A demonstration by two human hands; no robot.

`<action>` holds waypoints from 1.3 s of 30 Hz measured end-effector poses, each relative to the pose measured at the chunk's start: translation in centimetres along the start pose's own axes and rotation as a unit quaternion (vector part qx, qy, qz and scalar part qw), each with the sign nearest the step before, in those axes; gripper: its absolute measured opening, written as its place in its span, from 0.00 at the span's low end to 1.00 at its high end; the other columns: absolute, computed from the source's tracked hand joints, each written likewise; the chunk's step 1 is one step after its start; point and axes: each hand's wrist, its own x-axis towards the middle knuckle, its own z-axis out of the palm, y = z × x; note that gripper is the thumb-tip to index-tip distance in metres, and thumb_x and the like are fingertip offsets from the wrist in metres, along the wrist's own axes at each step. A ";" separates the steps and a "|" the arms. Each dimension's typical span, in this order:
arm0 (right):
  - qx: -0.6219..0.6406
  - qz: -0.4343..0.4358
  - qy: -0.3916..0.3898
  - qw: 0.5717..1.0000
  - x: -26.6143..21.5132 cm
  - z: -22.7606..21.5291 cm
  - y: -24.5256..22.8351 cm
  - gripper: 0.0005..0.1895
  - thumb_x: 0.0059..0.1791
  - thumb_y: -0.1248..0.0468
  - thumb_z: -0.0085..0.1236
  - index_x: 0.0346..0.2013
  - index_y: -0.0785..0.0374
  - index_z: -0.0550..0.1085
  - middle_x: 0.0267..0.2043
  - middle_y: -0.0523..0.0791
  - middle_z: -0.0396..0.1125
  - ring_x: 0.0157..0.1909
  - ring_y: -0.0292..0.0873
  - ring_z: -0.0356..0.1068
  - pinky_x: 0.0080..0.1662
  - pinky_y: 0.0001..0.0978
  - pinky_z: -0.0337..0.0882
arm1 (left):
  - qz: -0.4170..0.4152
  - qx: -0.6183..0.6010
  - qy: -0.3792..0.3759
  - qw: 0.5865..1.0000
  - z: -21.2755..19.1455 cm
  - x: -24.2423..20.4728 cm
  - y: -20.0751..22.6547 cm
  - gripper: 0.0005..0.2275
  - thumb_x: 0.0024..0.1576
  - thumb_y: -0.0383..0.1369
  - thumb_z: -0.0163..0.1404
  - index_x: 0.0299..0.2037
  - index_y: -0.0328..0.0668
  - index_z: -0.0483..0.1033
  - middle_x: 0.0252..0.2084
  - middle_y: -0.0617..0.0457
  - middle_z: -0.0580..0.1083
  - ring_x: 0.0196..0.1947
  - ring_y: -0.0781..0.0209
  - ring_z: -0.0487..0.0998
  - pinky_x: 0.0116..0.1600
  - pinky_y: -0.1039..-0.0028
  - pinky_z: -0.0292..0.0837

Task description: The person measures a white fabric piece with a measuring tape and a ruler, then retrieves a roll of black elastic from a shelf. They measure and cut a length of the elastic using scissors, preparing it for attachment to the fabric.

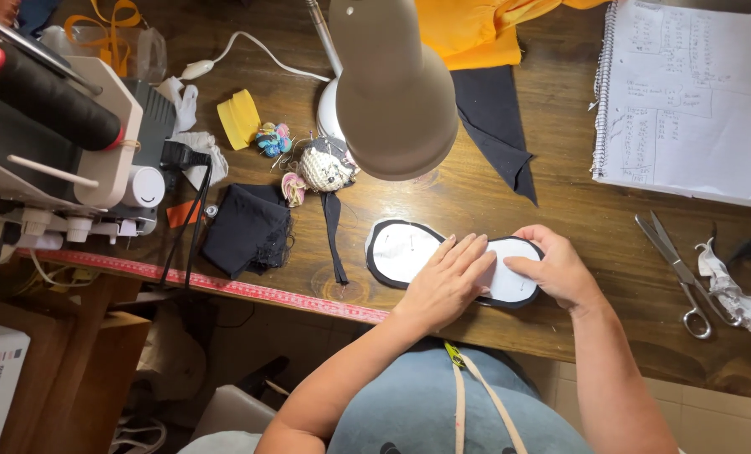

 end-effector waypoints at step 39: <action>-0.021 -0.106 0.301 0.947 -7.4 0.6 6.8 0.10 0.46 0.74 0.67 0.41 0.70 0.78 0.33 0.52 0.74 0.28 0.37 0.72 0.31 0.30 0.75 | 0.069 -0.031 0.007 0.997 2.4 0.9 2.8 0.21 0.52 0.36 0.55 0.56 0.39 0.74 0.63 0.42 0.73 0.66 0.49 0.72 0.72 0.56 0.64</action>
